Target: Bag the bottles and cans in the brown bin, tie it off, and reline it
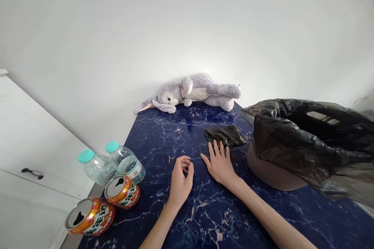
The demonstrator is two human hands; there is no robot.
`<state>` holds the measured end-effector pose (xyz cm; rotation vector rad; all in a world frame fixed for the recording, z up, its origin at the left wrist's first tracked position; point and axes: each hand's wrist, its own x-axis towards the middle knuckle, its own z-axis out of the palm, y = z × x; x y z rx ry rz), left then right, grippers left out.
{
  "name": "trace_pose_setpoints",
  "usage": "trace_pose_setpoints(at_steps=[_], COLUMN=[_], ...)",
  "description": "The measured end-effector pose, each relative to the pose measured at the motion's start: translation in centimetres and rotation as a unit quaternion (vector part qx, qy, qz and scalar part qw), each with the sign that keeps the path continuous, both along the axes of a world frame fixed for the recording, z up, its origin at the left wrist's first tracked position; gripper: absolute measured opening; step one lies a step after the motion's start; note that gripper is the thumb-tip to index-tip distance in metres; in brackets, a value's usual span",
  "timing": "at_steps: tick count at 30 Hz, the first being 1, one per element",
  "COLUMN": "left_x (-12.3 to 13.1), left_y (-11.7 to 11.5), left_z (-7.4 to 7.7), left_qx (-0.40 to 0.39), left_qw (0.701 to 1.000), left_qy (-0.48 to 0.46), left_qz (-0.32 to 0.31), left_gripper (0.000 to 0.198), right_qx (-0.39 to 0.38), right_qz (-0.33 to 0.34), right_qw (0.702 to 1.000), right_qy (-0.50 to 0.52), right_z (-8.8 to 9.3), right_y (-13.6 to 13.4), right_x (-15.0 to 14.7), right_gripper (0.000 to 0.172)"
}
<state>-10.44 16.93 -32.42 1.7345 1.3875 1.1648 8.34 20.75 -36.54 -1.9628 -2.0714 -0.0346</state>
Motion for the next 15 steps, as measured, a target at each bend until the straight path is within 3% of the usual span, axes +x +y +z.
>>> trace_pose_setpoints(at_steps=[5, 10, 15], left_x=[0.0, 0.0, 0.0], left_y=[0.0, -0.1, -0.3], left_z=[0.0, 0.2, 0.4], left_qx=[-0.002, -0.012, -0.018], left_qw=[1.0, 1.0, 1.0], left_qy=[0.004, 0.009, 0.016], left_qz=[0.0, -0.003, -0.009], left_gripper=[0.024, 0.025, 0.027], right_qx=[-0.019, -0.017, 0.015], right_qz=[-0.053, -0.14, -0.171], right_qw=[0.998, 0.99, 0.984], right_qy=[0.009, 0.026, 0.04], right_z=[-0.6, -1.0, -0.8], right_y=[2.1, 3.8, 3.4], right_x=[2.1, 4.9, 5.0], right_gripper=[0.085, 0.075, 0.079])
